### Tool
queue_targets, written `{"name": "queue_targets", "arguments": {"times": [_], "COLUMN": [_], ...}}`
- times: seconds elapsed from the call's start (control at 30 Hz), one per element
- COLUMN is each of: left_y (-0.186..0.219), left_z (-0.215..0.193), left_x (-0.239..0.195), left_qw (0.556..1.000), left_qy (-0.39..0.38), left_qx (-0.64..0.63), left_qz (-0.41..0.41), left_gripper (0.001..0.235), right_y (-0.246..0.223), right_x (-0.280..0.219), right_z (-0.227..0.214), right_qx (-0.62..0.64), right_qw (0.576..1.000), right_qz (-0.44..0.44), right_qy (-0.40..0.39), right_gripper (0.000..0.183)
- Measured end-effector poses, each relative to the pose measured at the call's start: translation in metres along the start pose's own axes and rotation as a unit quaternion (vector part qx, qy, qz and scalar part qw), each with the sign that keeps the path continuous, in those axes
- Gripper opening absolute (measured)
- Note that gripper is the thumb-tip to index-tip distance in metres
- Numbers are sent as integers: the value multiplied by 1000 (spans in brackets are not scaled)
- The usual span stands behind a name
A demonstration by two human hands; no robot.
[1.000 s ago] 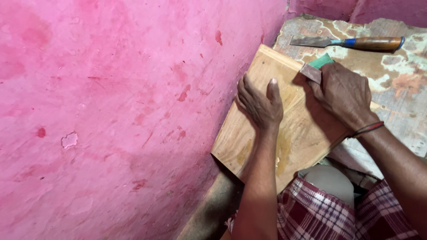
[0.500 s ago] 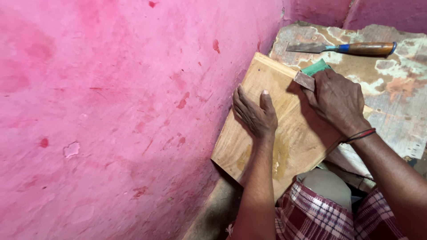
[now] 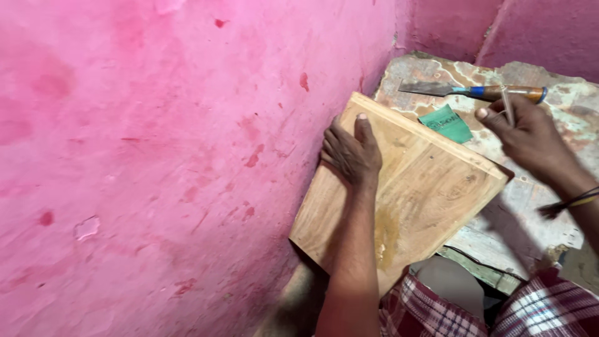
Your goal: The person smooths a rectangular wooden board using a chisel and a sanding block. They scrape the surface and edges, then sand the board, flipping it to work on different sides.
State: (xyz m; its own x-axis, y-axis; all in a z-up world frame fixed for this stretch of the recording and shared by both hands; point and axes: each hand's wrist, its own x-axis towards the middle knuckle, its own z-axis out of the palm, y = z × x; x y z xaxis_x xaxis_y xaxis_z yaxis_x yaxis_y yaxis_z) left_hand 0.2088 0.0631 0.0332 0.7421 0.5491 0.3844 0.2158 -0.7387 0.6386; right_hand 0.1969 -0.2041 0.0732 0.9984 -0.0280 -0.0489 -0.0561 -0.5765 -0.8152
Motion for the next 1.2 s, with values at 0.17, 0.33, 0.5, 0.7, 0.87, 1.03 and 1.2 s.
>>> {"name": "queue_targets", "arguments": {"times": [0.17, 0.33, 0.5, 0.7, 0.87, 1.03, 1.2], "left_y": [-13, -15, -20, -33, -72, -99, -100], "left_z": [8, 12, 12, 17, 15, 18, 21], "left_x": [2, 4, 9, 11, -3, -22, -23], "left_qw": [999, 999, 999, 997, 995, 977, 978], "left_qy": [37, 27, 24, 47, 85, 134, 131], "left_qx": [-10, -1, -28, -40, -59, -167, -155], "left_qz": [29, 18, 15, 37, 14, -9, -38], "left_gripper": [64, 65, 64, 59, 56, 47, 47], "right_y": [26, 14, 2, -23, -22, -25, -31], "right_x": [9, -4, -22, -30, -44, -79, -90], "right_z": [-13, 7, 15, 22, 52, 84, 87], "right_qx": [-56, -114, -229, -245, -100, -242, -303], "right_qw": [994, 989, 967, 965, 986, 957, 942], "right_qz": [69, -8, -98, -92, -122, -155, -129], "right_qy": [-67, -92, -47, -28, -52, -37, -62], "right_gripper": [64, 54, 45, 52, 44, 43, 63]}}
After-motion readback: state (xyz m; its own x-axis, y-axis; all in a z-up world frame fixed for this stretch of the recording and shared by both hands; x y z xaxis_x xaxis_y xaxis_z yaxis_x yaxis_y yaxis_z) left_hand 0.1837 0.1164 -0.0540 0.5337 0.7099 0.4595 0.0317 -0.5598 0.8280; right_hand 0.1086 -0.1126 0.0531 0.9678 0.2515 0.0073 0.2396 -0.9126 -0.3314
